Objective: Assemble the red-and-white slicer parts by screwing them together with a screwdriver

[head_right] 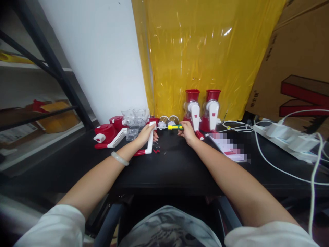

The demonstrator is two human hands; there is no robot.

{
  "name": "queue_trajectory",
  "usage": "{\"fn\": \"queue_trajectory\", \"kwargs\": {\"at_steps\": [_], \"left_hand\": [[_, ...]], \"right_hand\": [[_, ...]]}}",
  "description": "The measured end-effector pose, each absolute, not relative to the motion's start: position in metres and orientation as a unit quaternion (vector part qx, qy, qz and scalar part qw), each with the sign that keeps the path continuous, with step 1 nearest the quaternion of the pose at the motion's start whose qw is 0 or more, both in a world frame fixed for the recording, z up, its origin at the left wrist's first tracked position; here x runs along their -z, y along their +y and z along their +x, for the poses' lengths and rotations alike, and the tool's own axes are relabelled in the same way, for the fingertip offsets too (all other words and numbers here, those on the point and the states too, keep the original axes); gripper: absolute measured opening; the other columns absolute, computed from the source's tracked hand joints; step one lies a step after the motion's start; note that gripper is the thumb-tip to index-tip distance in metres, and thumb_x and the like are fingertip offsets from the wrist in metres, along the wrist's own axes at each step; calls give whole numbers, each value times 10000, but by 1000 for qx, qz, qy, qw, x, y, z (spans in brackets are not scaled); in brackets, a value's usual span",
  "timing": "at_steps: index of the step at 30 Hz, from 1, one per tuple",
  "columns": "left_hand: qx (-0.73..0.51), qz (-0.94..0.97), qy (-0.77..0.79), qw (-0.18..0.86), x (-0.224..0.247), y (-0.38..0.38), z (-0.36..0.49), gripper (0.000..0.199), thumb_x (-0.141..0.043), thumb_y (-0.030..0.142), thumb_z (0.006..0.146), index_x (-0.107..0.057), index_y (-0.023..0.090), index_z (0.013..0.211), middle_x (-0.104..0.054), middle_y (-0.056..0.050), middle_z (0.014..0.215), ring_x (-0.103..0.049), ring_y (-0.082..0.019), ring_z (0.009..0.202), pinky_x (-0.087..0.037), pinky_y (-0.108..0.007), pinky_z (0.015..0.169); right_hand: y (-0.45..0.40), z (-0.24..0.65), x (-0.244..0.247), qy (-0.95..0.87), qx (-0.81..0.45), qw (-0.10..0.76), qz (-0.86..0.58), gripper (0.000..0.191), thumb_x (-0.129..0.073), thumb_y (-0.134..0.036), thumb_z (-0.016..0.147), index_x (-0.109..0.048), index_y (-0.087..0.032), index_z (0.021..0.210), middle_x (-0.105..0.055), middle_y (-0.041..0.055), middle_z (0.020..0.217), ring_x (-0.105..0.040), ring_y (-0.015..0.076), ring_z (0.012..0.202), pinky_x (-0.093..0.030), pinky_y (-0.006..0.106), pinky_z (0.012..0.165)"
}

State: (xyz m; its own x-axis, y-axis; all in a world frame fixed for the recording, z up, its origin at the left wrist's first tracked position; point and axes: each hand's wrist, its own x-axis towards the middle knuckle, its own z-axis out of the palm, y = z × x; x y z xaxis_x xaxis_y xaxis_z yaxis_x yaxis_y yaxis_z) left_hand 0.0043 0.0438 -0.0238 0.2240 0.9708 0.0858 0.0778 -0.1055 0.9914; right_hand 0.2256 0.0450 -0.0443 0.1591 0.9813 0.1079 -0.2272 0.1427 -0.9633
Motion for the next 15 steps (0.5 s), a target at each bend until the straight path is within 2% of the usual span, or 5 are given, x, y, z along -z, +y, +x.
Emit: {"fn": "queue_trajectory", "kwargs": {"at_steps": [4,9,12,15], "left_hand": [[-450,595,446,495,23,44,3,395,-472,542,912,-435,179,1064,-604,15,513,-606,-151,424,-462,-208,439],[-461,595,445,486,24,46,0,357,-456,515,928,-428,178,1045,-605,14,518,-610,-152,433,-475,-218,452],[-462,588,453,486,25,48,-1,353,-461,522,923,-423,186,1020,-604,18,520,-610,-149,432,-473,-214,450],[-459,585,460,484,25,50,-2,342,-465,520,923,-419,189,999,-605,16,518,-608,-150,430,-470,-214,446]], "right_hand": [[58,221,33,-429,-467,616,-467,84,-490,-310,874,-451,-246,912,-520,-64,535,-491,93,407,-418,211,453],[69,212,33,-446,-428,633,-466,192,-452,-398,919,-467,-231,824,-435,-72,429,-432,96,360,-404,219,427],[69,211,42,-463,-403,630,-475,239,-427,-439,924,-452,-231,808,-470,-57,439,-462,107,368,-388,215,401],[67,212,49,-469,-435,600,-481,177,-393,-373,920,-449,-228,836,-529,-45,496,-486,101,377,-396,210,401]]}}
